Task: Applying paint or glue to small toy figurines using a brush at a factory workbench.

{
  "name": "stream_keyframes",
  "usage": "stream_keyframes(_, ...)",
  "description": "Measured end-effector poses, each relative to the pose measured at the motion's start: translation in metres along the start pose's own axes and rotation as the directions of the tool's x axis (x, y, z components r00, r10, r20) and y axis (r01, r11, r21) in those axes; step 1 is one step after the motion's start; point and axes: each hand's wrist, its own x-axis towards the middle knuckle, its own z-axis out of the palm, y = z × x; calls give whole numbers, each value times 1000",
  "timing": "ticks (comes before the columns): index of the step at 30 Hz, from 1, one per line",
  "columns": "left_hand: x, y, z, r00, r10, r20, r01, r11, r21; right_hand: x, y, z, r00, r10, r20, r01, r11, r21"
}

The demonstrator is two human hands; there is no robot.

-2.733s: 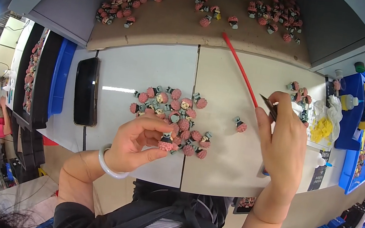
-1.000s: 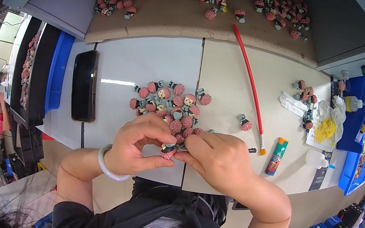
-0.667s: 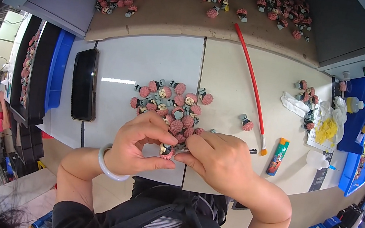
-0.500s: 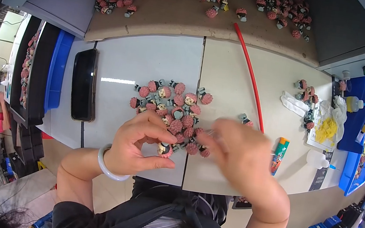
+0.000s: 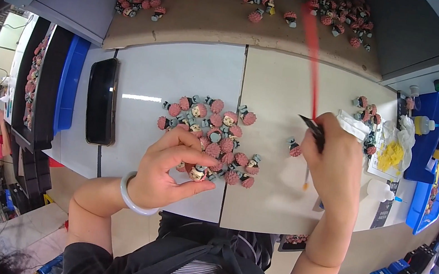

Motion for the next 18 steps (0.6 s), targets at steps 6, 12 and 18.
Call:
stream_keyframes(6,2,2,2,998,-35,46,33,999,28,-32,-12,-9,888,-150,-435,459,353,815)
stream_keyframes(12,-2,1,3,999,-36,35,30,990,135,-41,-25,-1,898,-201,-392,438,319,840)
stream_keyframes(18,-4,0,5,998,48,42,-56,969,240,-32,-37,4,745,-593,-306,648,536,541)
